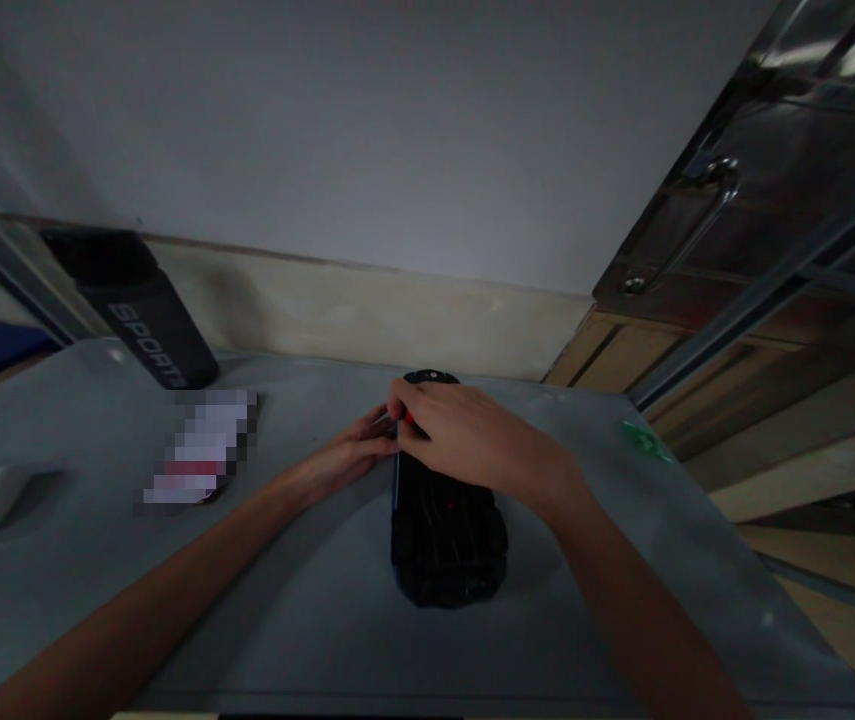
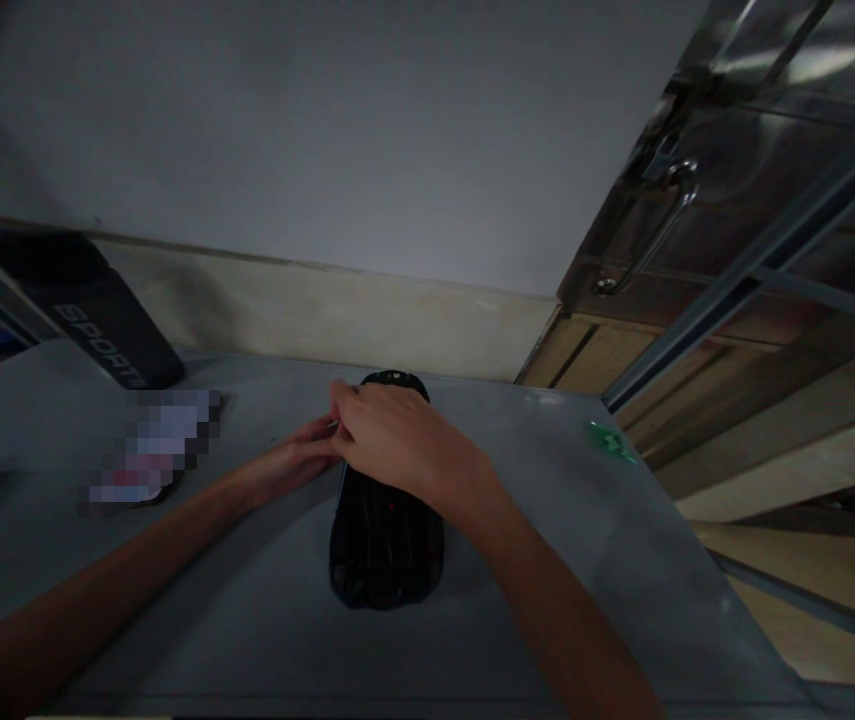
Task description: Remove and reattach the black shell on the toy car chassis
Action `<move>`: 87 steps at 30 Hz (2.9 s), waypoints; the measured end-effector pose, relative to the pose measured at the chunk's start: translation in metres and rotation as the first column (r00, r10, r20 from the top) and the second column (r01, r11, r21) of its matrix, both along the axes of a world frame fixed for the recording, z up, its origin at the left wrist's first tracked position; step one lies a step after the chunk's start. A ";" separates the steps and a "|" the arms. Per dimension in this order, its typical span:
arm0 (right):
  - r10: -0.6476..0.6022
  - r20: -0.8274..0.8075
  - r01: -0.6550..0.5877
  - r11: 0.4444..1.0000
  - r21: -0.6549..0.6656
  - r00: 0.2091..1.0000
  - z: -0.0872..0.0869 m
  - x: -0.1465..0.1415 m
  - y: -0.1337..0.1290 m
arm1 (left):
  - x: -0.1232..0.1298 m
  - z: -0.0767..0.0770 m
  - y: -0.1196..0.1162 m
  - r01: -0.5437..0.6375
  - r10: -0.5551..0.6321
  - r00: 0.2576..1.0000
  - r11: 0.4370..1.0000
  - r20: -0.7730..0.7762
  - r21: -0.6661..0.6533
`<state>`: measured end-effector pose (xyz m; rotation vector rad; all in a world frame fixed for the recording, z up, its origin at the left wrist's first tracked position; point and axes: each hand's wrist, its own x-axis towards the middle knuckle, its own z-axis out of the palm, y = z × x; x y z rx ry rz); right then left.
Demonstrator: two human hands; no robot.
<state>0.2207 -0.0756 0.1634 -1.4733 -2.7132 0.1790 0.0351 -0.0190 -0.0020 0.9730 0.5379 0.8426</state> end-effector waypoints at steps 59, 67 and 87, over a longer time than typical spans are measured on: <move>0.034 -0.011 -0.033 0.998 0.046 0.999 -0.009 0.001 0.007 | -0.001 0.006 -0.003 -0.015 0.017 0.999 0.999 -0.043 0.032; 0.022 0.000 -0.022 1.000 0.009 1.000 -0.005 0.005 0.002 | 0.001 0.004 -0.001 0.008 -0.008 1.000 0.999 -0.024 0.034; 0.000 0.002 0.000 0.998 0.070 1.000 -0.010 -0.002 0.000 | -0.003 -0.001 0.000 0.008 -0.007 0.999 0.999 -0.038 0.040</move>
